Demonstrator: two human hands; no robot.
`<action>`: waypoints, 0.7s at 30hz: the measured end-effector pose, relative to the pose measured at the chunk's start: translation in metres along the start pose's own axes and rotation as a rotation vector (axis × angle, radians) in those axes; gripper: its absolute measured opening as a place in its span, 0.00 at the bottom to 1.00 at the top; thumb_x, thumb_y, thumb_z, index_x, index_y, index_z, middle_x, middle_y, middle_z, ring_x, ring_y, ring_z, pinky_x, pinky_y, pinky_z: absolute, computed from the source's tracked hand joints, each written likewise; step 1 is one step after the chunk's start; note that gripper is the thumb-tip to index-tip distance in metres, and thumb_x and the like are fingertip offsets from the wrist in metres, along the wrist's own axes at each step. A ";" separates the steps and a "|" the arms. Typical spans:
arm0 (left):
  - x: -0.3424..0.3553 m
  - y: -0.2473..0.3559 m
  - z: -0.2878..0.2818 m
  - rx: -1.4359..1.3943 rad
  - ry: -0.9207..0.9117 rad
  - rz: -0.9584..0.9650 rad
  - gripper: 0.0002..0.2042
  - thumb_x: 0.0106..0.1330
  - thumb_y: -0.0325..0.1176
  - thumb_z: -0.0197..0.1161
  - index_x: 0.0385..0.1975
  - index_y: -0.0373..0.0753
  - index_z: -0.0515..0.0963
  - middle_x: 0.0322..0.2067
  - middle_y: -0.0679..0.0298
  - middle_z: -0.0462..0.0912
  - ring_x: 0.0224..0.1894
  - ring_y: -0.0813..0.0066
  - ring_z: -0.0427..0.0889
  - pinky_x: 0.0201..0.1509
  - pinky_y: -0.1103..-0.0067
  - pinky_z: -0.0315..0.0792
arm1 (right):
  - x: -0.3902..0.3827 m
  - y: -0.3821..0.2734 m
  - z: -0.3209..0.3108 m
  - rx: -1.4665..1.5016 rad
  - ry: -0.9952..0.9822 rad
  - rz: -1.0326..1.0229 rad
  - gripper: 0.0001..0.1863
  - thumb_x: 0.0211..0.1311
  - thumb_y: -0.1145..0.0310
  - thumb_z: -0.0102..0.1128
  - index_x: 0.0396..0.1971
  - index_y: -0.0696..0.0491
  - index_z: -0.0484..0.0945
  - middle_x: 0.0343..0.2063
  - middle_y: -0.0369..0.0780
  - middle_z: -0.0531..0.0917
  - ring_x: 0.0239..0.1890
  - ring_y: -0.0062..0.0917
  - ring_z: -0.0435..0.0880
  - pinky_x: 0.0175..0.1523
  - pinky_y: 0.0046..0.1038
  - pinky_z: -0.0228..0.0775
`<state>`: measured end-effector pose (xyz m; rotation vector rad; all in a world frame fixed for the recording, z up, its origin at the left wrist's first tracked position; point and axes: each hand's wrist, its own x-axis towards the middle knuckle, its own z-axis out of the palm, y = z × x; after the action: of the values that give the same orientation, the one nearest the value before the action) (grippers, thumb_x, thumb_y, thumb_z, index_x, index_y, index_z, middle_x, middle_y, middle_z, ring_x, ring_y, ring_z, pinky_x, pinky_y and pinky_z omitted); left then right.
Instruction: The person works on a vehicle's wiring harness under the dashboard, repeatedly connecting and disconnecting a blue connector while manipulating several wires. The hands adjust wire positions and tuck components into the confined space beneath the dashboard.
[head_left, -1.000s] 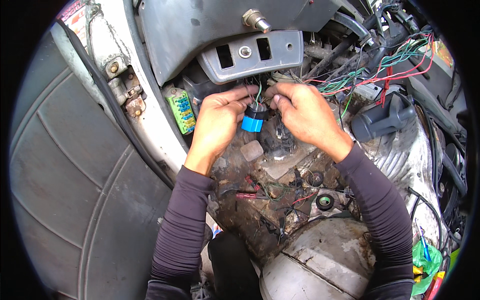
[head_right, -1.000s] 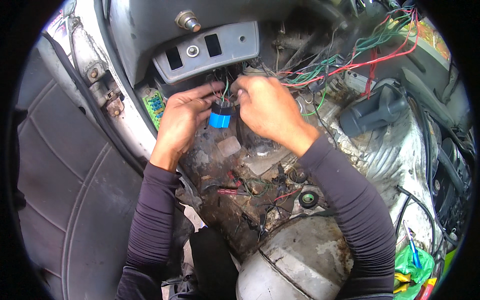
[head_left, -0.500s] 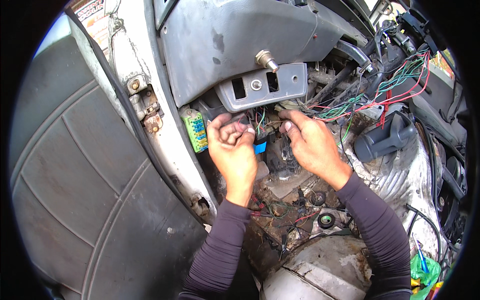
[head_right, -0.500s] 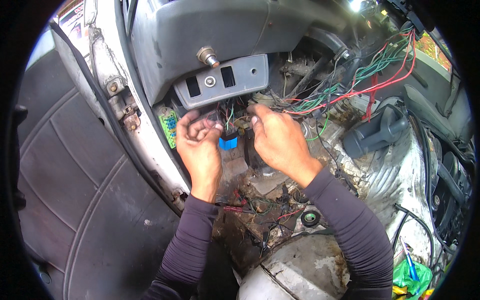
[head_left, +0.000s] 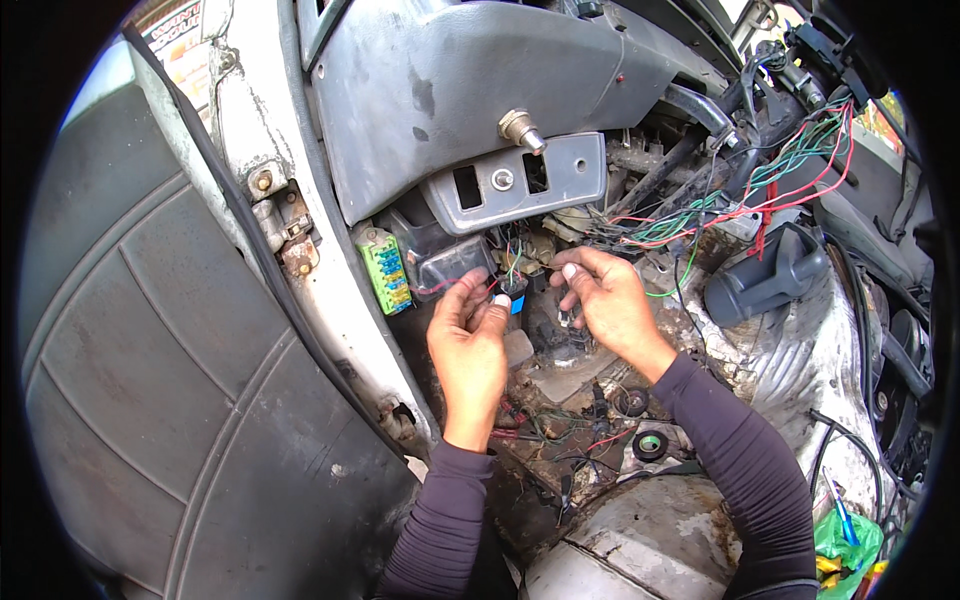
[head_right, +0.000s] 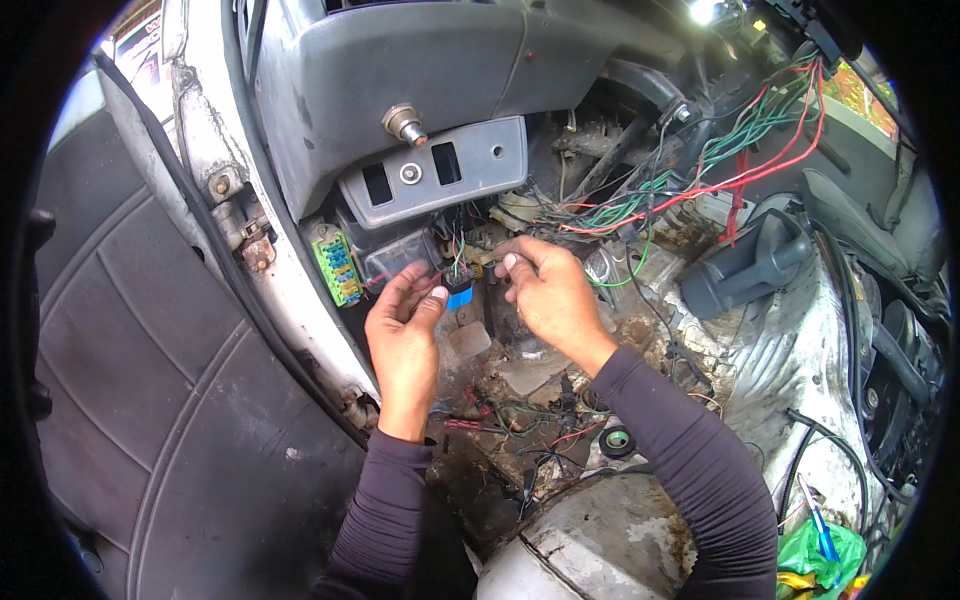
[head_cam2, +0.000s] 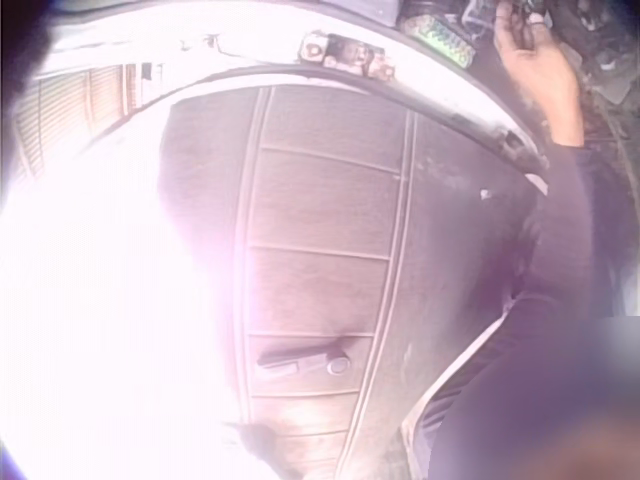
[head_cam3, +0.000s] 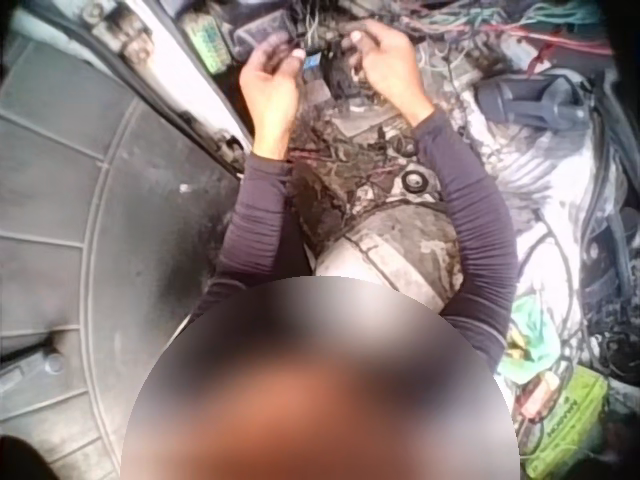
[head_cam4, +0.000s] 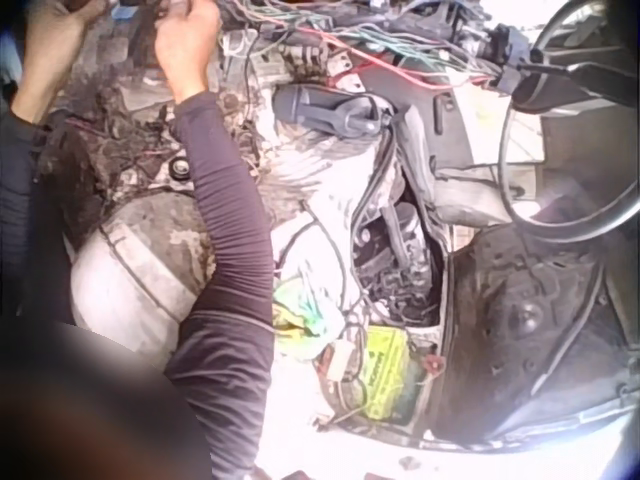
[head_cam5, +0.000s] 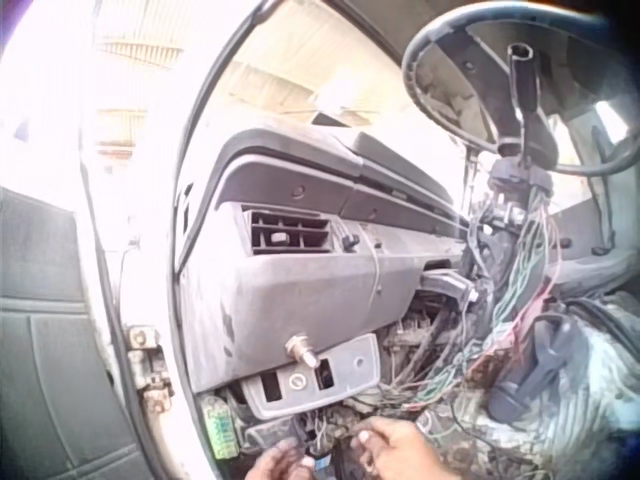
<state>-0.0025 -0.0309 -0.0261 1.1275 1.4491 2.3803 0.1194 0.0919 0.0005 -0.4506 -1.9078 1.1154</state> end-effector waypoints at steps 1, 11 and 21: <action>-0.001 -0.004 0.002 0.027 0.002 0.030 0.17 0.71 0.21 0.62 0.58 0.27 0.76 0.45 0.59 0.83 0.48 0.76 0.80 0.57 0.80 0.73 | 0.000 0.001 0.000 0.052 0.001 0.011 0.12 0.78 0.71 0.50 0.52 0.58 0.80 0.38 0.37 0.86 0.29 0.15 0.81 0.27 0.19 0.75; 0.002 -0.023 0.027 -0.239 0.005 0.039 0.08 0.76 0.21 0.55 0.47 0.36 0.63 0.49 0.55 0.81 0.51 0.76 0.77 0.55 0.77 0.72 | -0.012 0.033 0.016 -0.203 0.260 -0.071 0.09 0.70 0.70 0.59 0.45 0.54 0.83 0.30 0.49 0.87 0.34 0.44 0.88 0.40 0.38 0.77; 0.010 -0.018 0.036 -0.546 -0.007 -0.240 0.15 0.78 0.30 0.56 0.59 0.28 0.71 0.46 0.56 0.84 0.43 0.73 0.84 0.41 0.77 0.80 | 0.024 0.037 0.026 0.351 -0.090 0.226 0.13 0.68 0.79 0.56 0.45 0.52 0.86 0.27 0.33 0.86 0.22 0.16 0.82 0.21 0.20 0.74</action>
<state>0.0090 0.0084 -0.0259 0.7730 0.7885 2.3698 0.0806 0.1137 -0.0253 -0.4309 -1.7168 1.6083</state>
